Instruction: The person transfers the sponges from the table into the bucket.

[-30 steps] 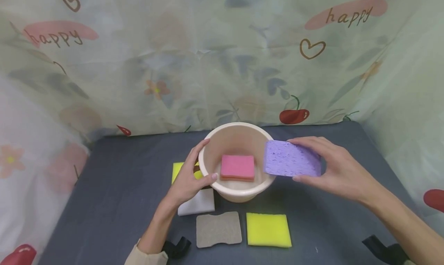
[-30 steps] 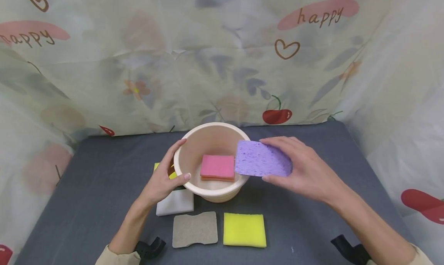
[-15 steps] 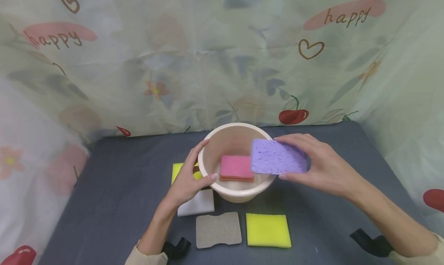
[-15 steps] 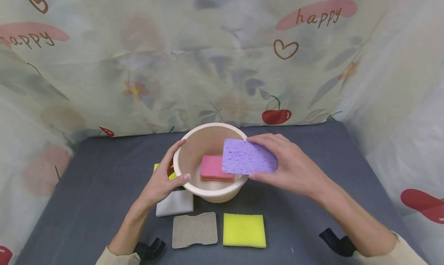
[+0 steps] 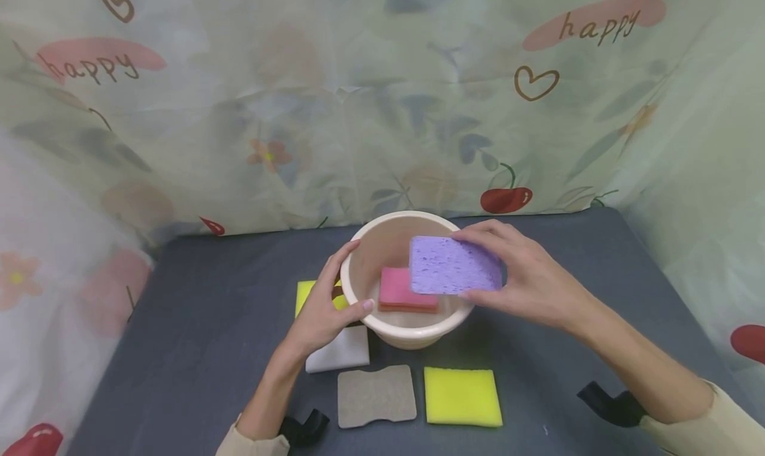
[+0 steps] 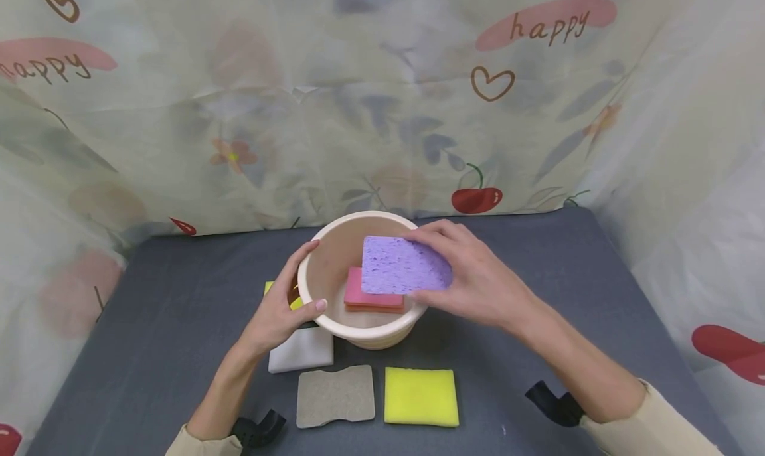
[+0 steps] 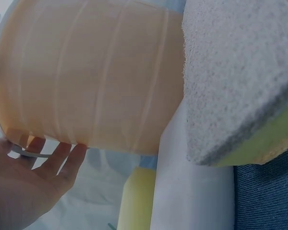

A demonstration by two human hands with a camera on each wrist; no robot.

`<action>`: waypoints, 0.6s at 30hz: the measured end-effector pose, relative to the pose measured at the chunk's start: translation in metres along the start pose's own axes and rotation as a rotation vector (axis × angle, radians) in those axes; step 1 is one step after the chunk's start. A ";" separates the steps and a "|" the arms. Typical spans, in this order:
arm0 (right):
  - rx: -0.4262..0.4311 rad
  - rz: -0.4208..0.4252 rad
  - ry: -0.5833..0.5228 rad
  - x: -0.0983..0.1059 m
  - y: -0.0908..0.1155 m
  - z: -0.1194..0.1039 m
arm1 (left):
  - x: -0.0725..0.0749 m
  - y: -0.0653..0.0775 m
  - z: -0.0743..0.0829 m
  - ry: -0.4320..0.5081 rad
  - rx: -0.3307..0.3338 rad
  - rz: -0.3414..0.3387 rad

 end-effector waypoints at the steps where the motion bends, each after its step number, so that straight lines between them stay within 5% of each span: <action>1: 0.001 -0.004 -0.006 -0.002 -0.002 -0.001 | 0.000 0.000 0.000 -0.003 0.002 0.000; 18: -0.047 -0.044 -0.020 -0.024 -0.021 -0.009 | 0.001 -0.001 -0.002 -0.017 0.005 -0.001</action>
Point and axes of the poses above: each hand's wrist, its own y-axis away from the middle knuckle, its own x-axis out of the back of the hand, z = x × y, the point moved 9 cm from there along -y, towards the middle knuckle, and after that the axes turned 14 degrees about y, right-handed, at the moved point
